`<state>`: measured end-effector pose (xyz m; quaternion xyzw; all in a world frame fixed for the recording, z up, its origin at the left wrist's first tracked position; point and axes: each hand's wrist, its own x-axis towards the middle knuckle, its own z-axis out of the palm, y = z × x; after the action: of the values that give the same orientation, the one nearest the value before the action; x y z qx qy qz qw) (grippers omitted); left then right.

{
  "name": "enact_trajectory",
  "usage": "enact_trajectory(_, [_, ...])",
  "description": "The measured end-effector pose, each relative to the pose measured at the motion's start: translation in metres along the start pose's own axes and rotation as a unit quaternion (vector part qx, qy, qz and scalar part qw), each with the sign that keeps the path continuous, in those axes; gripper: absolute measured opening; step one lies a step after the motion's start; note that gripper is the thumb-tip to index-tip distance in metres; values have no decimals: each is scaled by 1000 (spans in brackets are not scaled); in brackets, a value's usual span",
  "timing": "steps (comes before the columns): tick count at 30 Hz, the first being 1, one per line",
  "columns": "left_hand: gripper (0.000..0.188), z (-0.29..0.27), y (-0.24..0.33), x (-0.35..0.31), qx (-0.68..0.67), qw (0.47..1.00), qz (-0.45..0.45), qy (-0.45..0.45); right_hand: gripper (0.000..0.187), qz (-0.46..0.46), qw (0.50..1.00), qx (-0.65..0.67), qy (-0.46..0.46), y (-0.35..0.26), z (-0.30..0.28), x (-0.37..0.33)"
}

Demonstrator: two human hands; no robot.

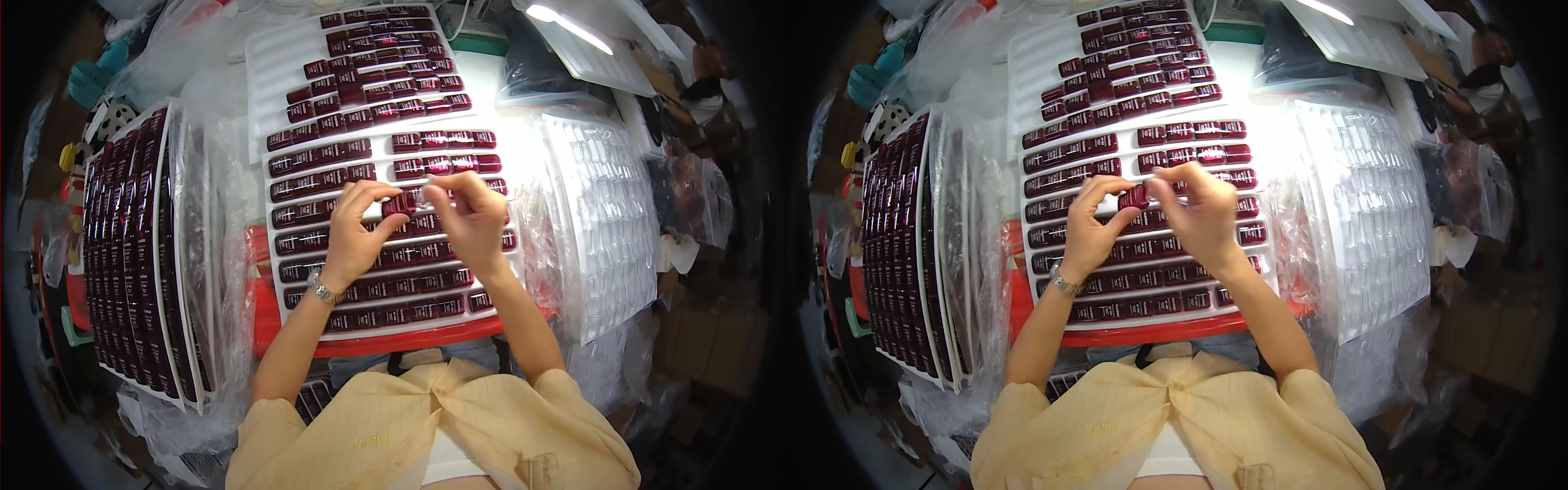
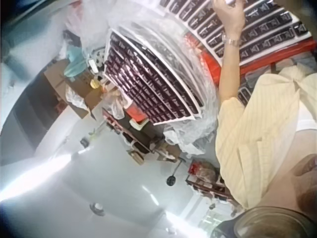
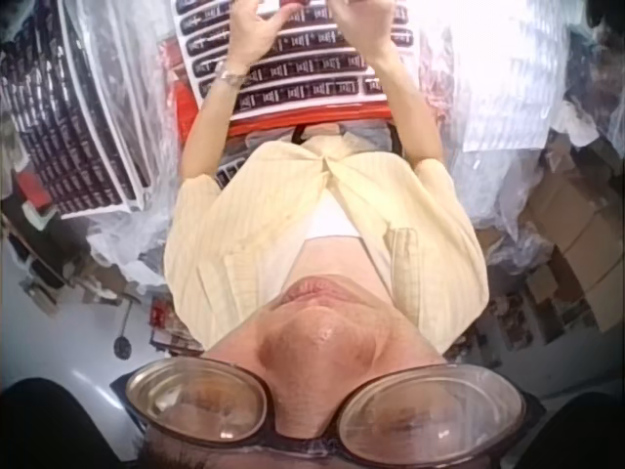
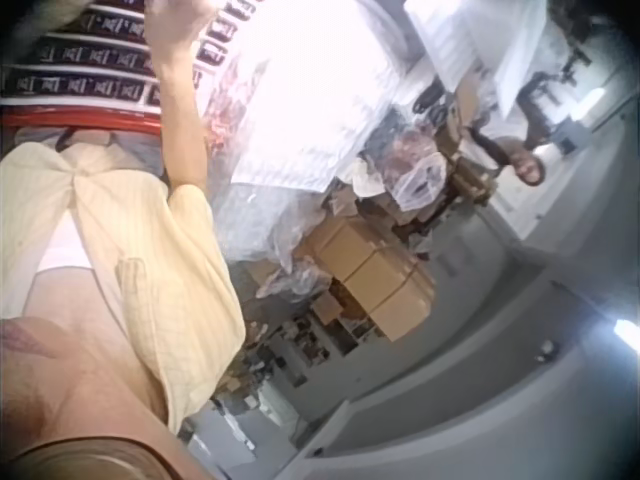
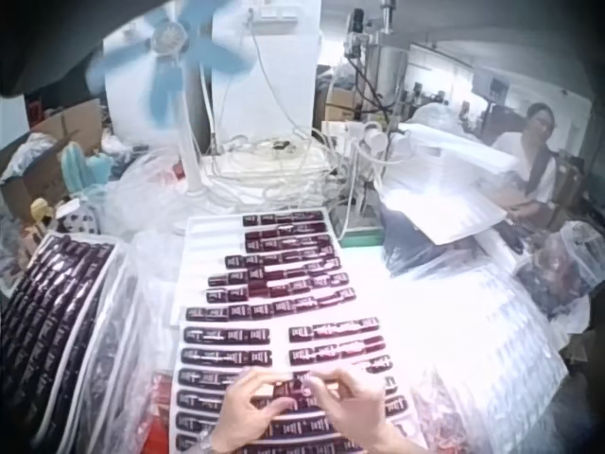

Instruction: The person places small dark bottles into white foam trays and then covers them with clear plastic bubble wrap. The person works at a table in a cluttered room, handling the bottles and trays by hand.

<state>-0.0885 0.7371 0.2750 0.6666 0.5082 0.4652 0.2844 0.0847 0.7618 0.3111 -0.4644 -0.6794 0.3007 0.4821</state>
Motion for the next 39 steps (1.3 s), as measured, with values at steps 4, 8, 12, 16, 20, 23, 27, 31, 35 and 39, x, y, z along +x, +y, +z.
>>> enact_trajectory(4, [31, 11, 3, -14, -373, 907, -193, 33, 9, -156, 984, -28, -82, 5, 5, -2])
enact_trajectory(8, [29, -6, -6, -2, -18, 996, -79, 41, 21, 73, 987, 143, 3, 32, -21, -6])
enact_trajectory(12, [27, -2, -27, 10, 210, 976, 44, -27, 27, 223, 926, 286, 104, 46, -31, 11])
enact_trajectory(16, [31, -10, -42, 18, 227, 972, 53, -5, 19, 241, 914, 322, 49, 58, -25, 16])
enact_trajectory(20, [38, -33, -48, 29, 337, 938, 78, 11, 15, 255, 905, 337, 38, 46, -7, 34])
enact_trajectory(23, [38, -30, -44, 28, 242, 968, 64, 13, 18, 245, 914, 323, 1, 23, 20, 48])
enact_trajectory(27, [35, -14, -11, 13, 45, 998, 26, 21, 30, 106, 990, 73, -65, 25, 44, 51])
enact_trajectory(31, [32, -8, -20, 6, -129, 984, -123, -31, 46, 205, 953, 116, -191, 17, 35, 51])
enact_trajectory(35, [29, 7, -16, 8, -262, 958, -105, -53, 51, 241, 931, 125, -244, 19, 22, 47])
enact_trajectory(39, [28, 4, -15, 18, -85, 995, -34, -38, 65, 246, 938, -54, -237, 12, -19, 65])
